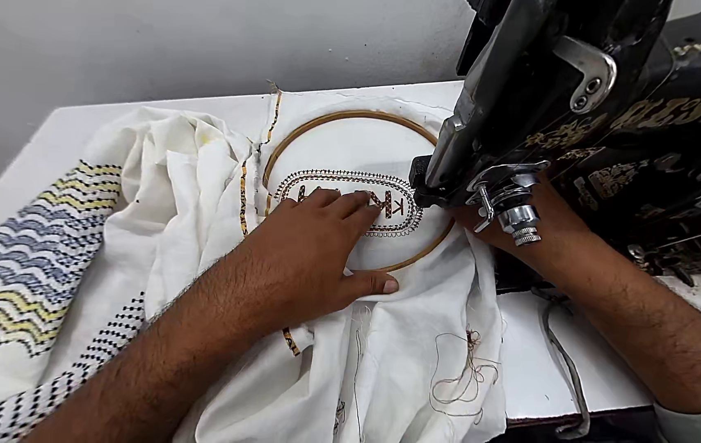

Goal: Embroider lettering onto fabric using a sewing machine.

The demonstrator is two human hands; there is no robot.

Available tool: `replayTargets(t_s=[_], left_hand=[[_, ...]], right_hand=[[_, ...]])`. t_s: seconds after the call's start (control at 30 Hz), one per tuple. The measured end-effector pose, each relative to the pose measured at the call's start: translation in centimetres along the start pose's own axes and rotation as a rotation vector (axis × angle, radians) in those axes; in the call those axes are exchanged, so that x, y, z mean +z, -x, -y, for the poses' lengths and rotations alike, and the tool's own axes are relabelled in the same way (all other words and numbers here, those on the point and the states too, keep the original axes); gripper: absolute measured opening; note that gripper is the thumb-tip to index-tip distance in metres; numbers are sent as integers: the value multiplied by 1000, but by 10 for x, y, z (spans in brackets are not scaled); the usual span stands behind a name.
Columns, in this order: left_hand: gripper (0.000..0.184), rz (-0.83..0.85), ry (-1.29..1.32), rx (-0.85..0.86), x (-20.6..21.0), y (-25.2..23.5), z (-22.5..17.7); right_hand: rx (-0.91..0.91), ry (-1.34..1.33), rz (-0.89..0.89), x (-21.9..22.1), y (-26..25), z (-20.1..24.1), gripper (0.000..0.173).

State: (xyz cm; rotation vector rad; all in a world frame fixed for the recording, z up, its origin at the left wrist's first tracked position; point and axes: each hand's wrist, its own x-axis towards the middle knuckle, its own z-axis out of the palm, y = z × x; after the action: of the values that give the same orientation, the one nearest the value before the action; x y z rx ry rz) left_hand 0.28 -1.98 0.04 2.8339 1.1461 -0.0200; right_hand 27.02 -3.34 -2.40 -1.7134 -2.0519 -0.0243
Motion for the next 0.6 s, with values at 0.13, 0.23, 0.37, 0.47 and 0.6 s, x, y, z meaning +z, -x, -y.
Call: replayTargets(t_s=[0.13, 0.23, 0.37, 0.47, 0.6], left_hand=[[91, -3, -16, -39, 5, -3, -1], [85, -21, 20, -61, 9, -6, -5], [87, 30, 47, -75, 8, -4, -6], [88, 50, 46, -75, 6, -2, -9], [89, 65, 45, -79, 5, -1, -10]], right_hand=[[13, -27, -29, -1, 0, 1, 22], [50, 3, 38, -9, -2, 3, 20], [40, -66, 99, -20, 1, 9, 20], [-51, -54, 36, -17, 1, 7, 23], [-40, -84, 3, -13, 0, 5, 22]])
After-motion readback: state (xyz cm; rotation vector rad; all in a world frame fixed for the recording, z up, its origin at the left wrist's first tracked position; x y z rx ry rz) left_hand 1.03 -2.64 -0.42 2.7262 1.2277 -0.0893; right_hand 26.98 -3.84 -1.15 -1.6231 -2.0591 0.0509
